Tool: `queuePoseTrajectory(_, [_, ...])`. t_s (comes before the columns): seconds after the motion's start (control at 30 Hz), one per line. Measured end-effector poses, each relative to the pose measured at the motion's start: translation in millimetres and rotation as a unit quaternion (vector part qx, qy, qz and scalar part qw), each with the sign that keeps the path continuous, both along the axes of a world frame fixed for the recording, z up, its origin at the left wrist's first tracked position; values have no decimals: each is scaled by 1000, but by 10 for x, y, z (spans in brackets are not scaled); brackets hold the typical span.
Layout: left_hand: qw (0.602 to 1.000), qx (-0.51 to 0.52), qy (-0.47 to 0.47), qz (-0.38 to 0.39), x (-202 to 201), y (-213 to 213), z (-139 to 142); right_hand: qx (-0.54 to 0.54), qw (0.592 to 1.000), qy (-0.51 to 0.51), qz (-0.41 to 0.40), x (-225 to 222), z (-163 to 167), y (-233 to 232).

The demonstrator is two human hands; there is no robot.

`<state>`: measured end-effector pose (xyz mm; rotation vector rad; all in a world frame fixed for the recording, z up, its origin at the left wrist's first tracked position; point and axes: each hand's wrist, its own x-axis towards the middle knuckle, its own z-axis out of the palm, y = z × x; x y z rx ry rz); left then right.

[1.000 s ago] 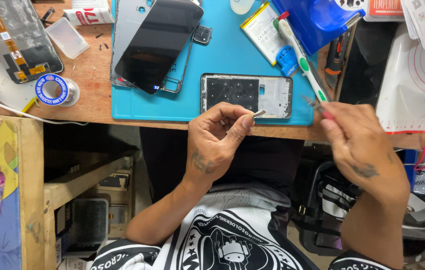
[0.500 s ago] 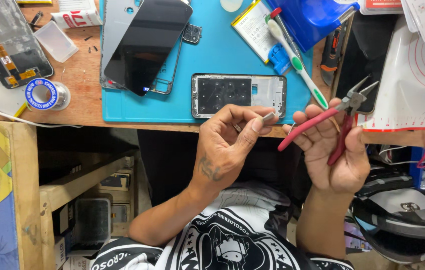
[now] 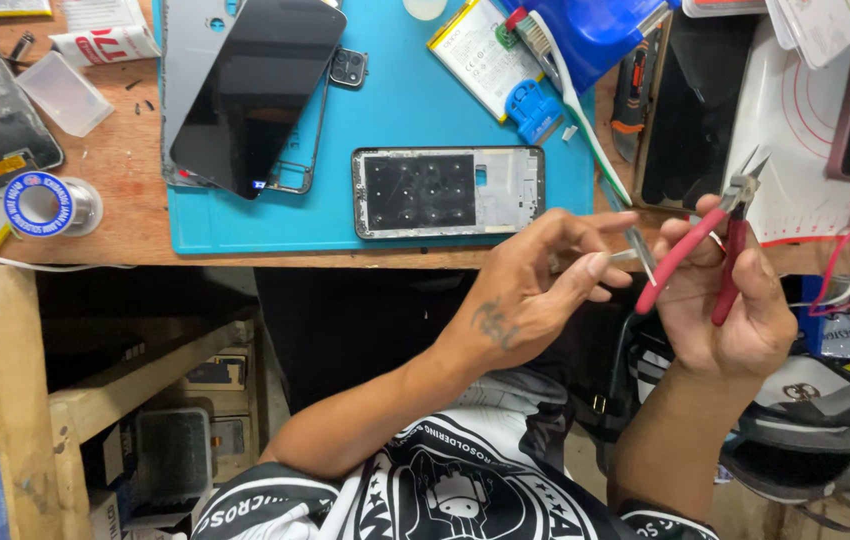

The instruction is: The person uses pliers to cut small white adhesive strips and applies them to the edges of a disassembled smartphone chassis. The person handles the phone frame and adhesive pieces repeatedly, pressing the strips into place along the device's perimeter.

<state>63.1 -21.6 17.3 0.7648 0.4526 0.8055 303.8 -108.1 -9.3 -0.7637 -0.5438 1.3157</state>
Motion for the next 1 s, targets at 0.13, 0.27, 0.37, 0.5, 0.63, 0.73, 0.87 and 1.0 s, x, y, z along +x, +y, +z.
queuePoseTrajectory(0.13, [997, 28, -55, -56, 132, 37, -110, -4, 1000, -4, 27, 57, 9, -109])
queuePoseTrajectory(0.27, [995, 71, -57, -43, 195, 40, -142, 25, 996, -58, -64, 128, -44, -306])
queuePoseTrajectory(0.37, [993, 112, 22, -37, 186, 1, -74, 82, 987, -118, -70, 302, -92, -566])
queuePoseTrajectory(0.5, [977, 201, 71, 0, 204, 53, 70, 116, 984, -55, -125, 667, -106, -978])
queuePoseTrajectory(0.63, [951, 280, 129, 26, 256, 136, 146, 108, 976, -1, -189, 857, -251, -1148])
queuePoseTrajectory(0.73, [944, 300, 129, 35, 284, 203, 139, 125, 981, -30, -148, 817, -254, -1135])
queuePoseTrajectory(0.87, [938, 308, 156, 46, 303, 234, 93, 132, 986, 10, -106, 562, -85, -928])
queuePoseTrajectory(1.0, [948, 262, 173, 56, 331, 382, 72, 150, 979, 136, -24, 137, 94, -629])
